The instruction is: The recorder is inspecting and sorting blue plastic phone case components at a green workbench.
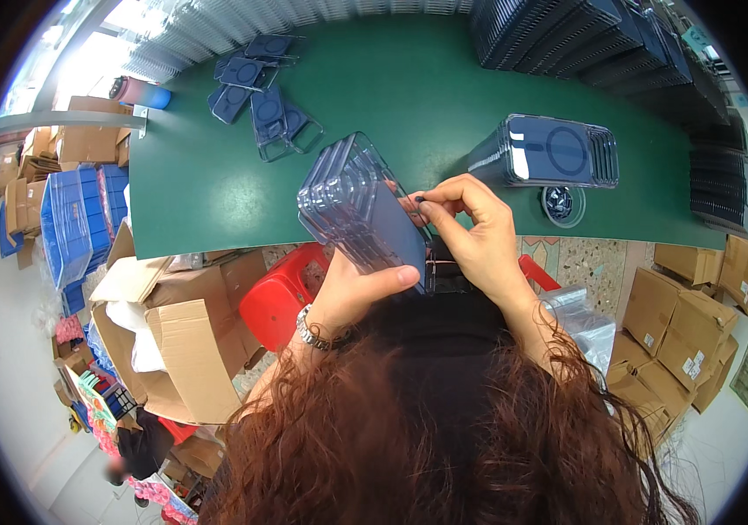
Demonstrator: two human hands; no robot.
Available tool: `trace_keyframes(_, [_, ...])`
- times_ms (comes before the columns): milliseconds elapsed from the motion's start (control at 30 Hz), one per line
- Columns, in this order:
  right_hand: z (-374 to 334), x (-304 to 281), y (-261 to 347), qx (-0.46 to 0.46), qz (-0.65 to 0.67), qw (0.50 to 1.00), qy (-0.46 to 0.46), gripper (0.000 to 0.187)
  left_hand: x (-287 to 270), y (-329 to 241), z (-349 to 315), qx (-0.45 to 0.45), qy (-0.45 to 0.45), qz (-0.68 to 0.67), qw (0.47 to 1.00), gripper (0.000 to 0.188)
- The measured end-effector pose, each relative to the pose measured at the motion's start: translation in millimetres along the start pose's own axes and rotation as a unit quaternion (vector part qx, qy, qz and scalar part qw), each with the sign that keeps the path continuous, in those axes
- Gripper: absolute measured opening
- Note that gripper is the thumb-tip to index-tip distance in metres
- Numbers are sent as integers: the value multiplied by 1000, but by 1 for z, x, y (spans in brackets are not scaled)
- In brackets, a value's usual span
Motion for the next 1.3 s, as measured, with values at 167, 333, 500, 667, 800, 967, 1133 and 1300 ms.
trace_keyframes(167, [5, 1, 3, 23, -53, 998, 32, 8, 2, -1, 2, -2, -15, -22, 1000, 96])
trace_keyframes(333, [4, 6, 14, -102, -137, 985, 38, 11, -3, 5, 5, 75, -41, 67, 994, 97])
trace_keyframes(500, [2, 15, 15, -42, -109, 993, 20, 10, 4, 4, 6, 67, -27, 66, 995, 96])
trace_keyframes(667, [-1, 16, 8, 37, -25, 998, 45, 6, 11, 2, 4, 45, -17, 66, 997, 94])
trace_keyframes(800, [-2, 16, 0, 94, 30, 993, 61, 3, 10, 9, 6, 56, -34, 81, 995, 92])
trace_keyframes(967, [-5, 18, -13, 110, 62, 990, 59, 5, 6, 16, 10, 56, -44, 90, 993, 90])
trace_keyframes(1133, [-8, 18, -28, 170, 127, 975, 71, 9, 0, 13, 14, -13, -75, 22, 997, 87])
trace_keyframes(1300, [-11, 16, -34, 190, 134, 965, 122, 12, -7, 16, 10, 22, -71, 83, 994, 83])
Point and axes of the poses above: each hand's wrist, its own z-axis towards the middle knuckle, its own x-axis out of the palm, y = z × x, the point moved 2 cm from there along z, towards the middle knuckle, and after that the axes turned 6 degrees about -x, right-handed, at the moved point
